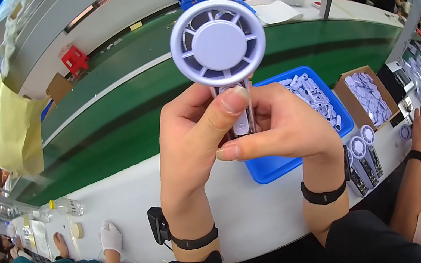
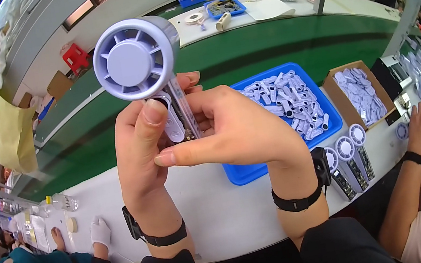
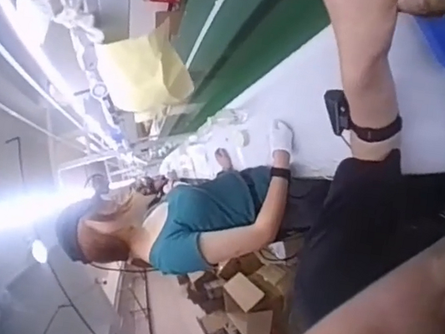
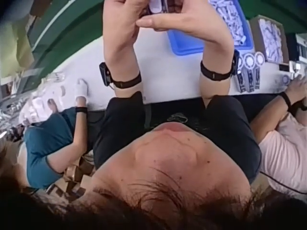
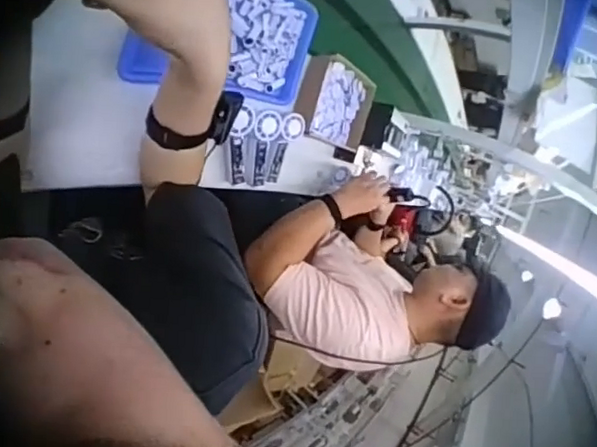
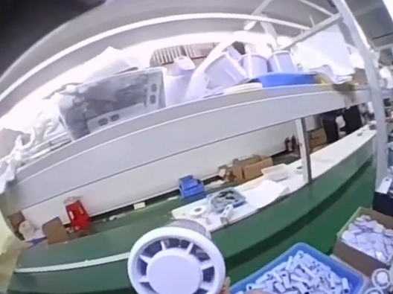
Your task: Assembling handheld electric fans on a production line by snapping components together.
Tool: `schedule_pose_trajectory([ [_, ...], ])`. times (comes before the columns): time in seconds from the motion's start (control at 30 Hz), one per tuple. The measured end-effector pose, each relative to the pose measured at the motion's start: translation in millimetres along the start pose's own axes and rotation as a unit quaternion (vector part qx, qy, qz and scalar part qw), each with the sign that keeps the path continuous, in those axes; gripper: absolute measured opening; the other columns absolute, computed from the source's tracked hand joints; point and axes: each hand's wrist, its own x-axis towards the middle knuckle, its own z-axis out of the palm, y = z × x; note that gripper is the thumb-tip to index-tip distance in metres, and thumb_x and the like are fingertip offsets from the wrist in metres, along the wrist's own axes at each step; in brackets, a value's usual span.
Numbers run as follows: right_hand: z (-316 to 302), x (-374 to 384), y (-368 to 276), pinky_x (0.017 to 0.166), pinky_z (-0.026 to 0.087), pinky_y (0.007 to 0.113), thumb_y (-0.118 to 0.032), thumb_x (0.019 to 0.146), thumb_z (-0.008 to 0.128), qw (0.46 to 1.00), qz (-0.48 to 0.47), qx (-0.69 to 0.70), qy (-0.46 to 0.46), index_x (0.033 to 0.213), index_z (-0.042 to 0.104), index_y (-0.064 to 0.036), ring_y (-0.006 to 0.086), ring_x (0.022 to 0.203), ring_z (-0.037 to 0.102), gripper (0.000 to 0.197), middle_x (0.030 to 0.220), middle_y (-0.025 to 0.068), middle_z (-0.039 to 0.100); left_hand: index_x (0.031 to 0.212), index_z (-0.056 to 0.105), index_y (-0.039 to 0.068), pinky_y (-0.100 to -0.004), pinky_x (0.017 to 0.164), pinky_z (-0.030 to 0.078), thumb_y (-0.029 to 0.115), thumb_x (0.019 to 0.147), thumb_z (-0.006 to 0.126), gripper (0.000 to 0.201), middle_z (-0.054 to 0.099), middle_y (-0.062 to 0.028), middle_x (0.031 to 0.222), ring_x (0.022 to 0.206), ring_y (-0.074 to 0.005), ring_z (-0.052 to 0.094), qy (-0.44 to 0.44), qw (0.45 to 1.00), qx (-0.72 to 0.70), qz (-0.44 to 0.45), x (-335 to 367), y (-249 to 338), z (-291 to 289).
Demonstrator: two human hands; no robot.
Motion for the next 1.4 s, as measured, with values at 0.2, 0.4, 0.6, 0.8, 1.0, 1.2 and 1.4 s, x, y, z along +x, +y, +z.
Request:
schedule_pose_trajectory([
  [0.2,2,-8,-6,0.080,0.055,0.026,-0.012,0.086,0.092,1.000,0.008,0.019,-0.006,0.122,0.071,0.0019,0.0083,0.095,0.068,0.044,0.105,0.0041,0.075,0.119,0.075,-0.003,-0.0246,0.076,0.055,0.031,0.097,0.084,0.041,0.075,-0.0043,0.100,0.087,-0.0093,0.067,-0.021,1.000,0.003,0.015,-3,-1,3],
  [0.4,-2,-12,-9,0.081,0.055,0.026,-0.014,0.085,0.093,1.000,-0.009,-0.026,0.012,0.118,0.074,0.0002,0.0093,0.094,0.069,0.041,0.106,0.0049,0.076,0.122,0.073,-0.003,-0.0254,0.079,0.055,0.027,0.093,0.087,0.044,0.074,-0.0045,0.101,0.091,-0.0108,0.068,-0.018,0.999,-0.041,0.002,-3,1,8],
  [0.6,6,-18,-18,0.080,0.055,0.025,-0.013,0.080,0.093,0.996,-0.064,0.017,0.064,0.110,0.077,0.0008,0.0096,0.088,0.069,0.037,0.101,0.0047,0.077,0.138,0.063,-0.003,-0.0306,0.093,0.057,0.021,0.070,0.101,0.081,0.071,-0.0083,0.119,0.106,-0.0159,0.070,-0.128,0.987,-0.043,0.082,-9,1,20],
  [0.8,19,-19,-26,0.074,0.055,0.025,-0.022,0.079,0.093,0.989,-0.056,0.023,0.136,0.100,0.079,0.0035,0.0103,0.079,0.069,0.036,0.087,0.0046,0.074,0.142,0.059,-0.005,-0.0345,0.101,0.057,0.019,0.059,0.104,0.098,0.069,-0.0125,0.127,0.112,-0.0193,0.071,-0.066,0.997,0.003,0.032,-5,3,30],
  [1.0,27,-16,-28,0.073,0.055,0.026,-0.024,0.080,0.092,0.988,-0.061,0.008,0.140,0.100,0.080,0.0024,0.0112,0.079,0.069,0.036,0.086,0.0047,0.074,0.146,0.052,-0.011,-0.0470,0.104,0.060,0.040,0.056,0.101,0.114,0.065,-0.0276,0.137,0.116,-0.0344,0.073,-0.024,0.999,0.022,0.041,-4,4,26],
  [1.2,33,-18,-25,0.071,0.055,0.027,-0.024,0.080,0.092,0.984,-0.091,0.046,0.143,0.100,0.081,0.0025,0.0108,0.077,0.068,0.035,0.086,0.0055,0.075,0.145,0.052,-0.011,-0.0474,0.104,0.060,0.040,0.056,0.101,0.114,0.065,-0.0274,0.137,0.114,-0.0348,0.074,-0.016,0.999,0.015,0.026,-9,6,28],
  [1.4,25,-20,-30,0.070,0.055,0.027,-0.023,0.081,0.091,0.987,-0.077,-0.003,0.144,0.098,0.080,0.0032,0.0106,0.075,0.067,0.033,0.083,0.0050,0.074,0.146,0.053,-0.011,-0.0482,0.105,0.060,0.043,0.061,0.100,0.111,0.066,-0.0266,0.136,0.120,-0.0351,0.072,-0.061,0.998,0.014,0.021,-7,12,33],
])
